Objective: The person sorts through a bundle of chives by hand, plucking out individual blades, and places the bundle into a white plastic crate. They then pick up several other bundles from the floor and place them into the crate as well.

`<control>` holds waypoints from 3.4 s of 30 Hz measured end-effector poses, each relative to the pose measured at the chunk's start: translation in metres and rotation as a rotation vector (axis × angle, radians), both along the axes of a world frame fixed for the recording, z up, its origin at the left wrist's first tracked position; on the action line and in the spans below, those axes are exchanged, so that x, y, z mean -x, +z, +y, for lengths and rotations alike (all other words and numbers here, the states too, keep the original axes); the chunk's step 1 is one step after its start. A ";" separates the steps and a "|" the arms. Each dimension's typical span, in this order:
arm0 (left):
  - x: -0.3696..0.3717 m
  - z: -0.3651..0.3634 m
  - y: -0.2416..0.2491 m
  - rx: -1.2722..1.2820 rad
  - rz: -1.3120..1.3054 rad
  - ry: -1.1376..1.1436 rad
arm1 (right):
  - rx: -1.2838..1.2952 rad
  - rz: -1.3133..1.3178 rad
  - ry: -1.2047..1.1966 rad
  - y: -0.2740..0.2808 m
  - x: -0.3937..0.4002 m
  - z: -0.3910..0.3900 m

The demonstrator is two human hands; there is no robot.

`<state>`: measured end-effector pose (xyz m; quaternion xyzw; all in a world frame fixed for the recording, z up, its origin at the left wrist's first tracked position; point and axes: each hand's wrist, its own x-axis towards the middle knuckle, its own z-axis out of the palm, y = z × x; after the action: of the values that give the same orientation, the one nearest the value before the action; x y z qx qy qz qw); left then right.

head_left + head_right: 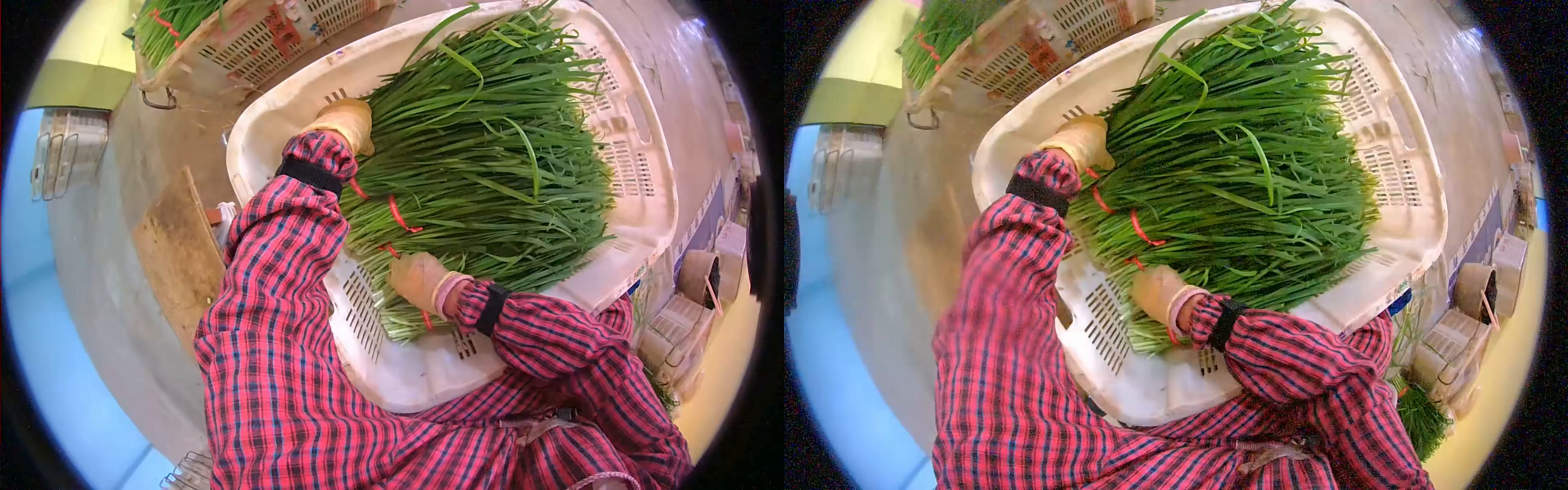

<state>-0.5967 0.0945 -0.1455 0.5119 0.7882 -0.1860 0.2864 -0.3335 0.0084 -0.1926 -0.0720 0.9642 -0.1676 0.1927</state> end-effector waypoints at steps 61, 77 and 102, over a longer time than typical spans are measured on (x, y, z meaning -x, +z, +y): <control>-0.178 0.074 -0.034 -0.894 0.322 -0.001 | -0.212 0.224 -0.781 0.075 -0.106 0.225; -0.205 0.095 -0.044 -0.962 0.325 0.200 | 0.196 0.369 -0.840 0.114 -0.168 0.220; -0.123 -0.022 0.024 -1.326 -0.193 0.009 | 0.897 0.460 -2.141 0.107 -0.480 0.073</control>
<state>-0.4734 0.0726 -0.1219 0.5905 0.7087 0.3857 -0.0188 0.1469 0.0812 -0.0855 0.6827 0.4004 -0.5502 -0.2664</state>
